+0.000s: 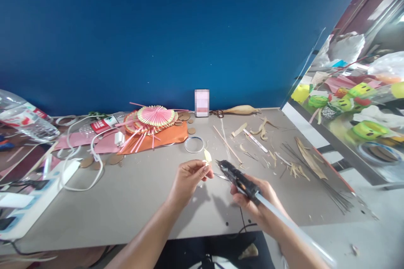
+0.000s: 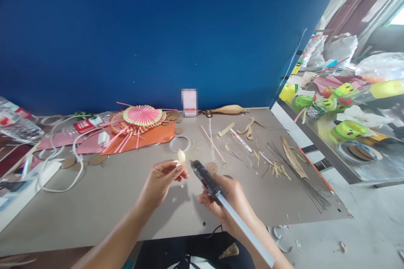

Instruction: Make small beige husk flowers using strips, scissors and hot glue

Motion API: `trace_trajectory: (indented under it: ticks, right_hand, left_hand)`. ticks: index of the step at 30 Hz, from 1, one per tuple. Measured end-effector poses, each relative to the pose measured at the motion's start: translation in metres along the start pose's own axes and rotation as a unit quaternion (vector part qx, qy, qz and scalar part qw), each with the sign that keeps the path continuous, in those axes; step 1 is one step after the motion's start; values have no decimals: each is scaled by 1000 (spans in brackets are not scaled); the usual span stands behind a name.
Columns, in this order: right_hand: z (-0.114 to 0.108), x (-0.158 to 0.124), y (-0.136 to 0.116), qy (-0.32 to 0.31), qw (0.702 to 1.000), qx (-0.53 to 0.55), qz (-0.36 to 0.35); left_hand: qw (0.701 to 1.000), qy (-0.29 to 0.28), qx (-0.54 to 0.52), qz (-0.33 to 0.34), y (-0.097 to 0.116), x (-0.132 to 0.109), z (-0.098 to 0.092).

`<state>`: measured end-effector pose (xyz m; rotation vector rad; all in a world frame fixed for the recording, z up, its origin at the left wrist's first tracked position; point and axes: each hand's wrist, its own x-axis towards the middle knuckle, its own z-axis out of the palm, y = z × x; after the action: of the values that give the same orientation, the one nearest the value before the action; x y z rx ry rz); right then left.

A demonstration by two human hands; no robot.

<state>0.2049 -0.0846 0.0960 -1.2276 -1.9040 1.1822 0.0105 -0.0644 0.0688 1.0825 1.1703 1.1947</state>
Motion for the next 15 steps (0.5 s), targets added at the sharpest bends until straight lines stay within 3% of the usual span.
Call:
trace_trajectory:
  ticks: [6,11,15]
  right_hand:
    - [-27,-13,21,115,989,-36,87]
    - [-36,-23,44,100,966,-102,215]
    - [-27,-21,60,66,967,-87,231]
  left_hand:
    - [1000,5,-8,-28,-7,-1,-1]
    - [999,-7,14,-39,-17,-2,3]
    - [998,-10,23,-49,-22,2,12]
